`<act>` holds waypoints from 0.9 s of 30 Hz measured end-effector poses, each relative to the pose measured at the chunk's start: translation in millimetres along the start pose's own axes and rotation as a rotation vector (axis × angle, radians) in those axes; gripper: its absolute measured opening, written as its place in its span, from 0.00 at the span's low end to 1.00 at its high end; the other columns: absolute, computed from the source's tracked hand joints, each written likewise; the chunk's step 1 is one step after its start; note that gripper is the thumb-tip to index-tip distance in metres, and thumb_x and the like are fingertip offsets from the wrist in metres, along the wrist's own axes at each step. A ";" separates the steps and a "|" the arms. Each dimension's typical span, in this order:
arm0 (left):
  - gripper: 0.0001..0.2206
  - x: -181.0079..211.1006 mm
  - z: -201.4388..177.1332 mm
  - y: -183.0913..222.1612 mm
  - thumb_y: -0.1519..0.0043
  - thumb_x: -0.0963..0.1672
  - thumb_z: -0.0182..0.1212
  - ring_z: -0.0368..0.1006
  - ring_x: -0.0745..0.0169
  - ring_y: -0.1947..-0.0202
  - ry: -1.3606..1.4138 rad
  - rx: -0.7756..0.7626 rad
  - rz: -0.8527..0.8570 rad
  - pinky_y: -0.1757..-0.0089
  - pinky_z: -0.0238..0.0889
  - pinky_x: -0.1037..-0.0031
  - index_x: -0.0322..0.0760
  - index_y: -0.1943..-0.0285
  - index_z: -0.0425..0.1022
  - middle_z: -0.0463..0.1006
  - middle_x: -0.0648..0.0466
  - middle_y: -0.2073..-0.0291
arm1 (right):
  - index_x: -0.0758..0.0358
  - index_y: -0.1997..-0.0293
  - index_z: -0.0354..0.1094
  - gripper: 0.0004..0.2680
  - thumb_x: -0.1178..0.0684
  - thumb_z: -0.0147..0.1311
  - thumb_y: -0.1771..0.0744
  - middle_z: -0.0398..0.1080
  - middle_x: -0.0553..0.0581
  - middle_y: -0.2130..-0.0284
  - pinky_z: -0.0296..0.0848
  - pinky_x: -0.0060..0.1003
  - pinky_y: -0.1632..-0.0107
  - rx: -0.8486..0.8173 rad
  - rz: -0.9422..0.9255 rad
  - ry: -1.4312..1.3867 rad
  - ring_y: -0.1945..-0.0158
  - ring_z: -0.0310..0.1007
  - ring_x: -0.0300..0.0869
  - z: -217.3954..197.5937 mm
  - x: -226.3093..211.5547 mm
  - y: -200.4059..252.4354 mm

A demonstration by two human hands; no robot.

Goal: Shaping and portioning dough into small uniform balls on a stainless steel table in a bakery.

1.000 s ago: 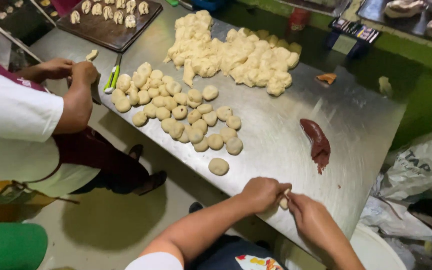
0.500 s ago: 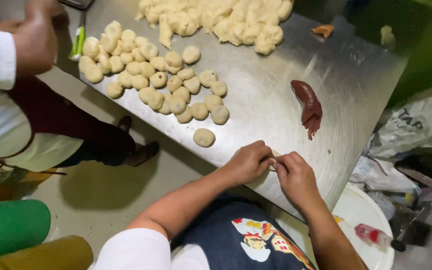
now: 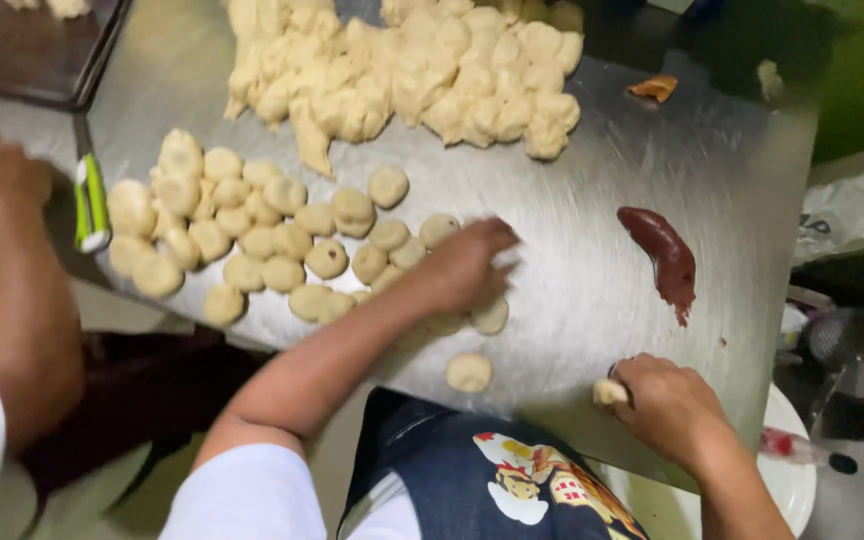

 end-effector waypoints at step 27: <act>0.17 -16.0 -60.7 33.5 0.45 0.39 0.50 0.79 0.43 0.58 -0.073 0.085 -0.483 0.54 0.70 0.56 0.54 0.57 0.84 0.83 0.48 0.65 | 0.76 0.28 0.55 0.35 0.41 0.69 0.38 0.61 0.76 0.34 0.47 0.64 0.33 1.001 -0.029 -0.532 0.29 0.55 0.66 -62.6 90.1 -31.6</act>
Point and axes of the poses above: each hand's wrist, its own y-axis away from the middle knuckle, its own z-axis out of the palm, x = y × z, the point moved 10 cm from there along -y, towards the middle knuckle
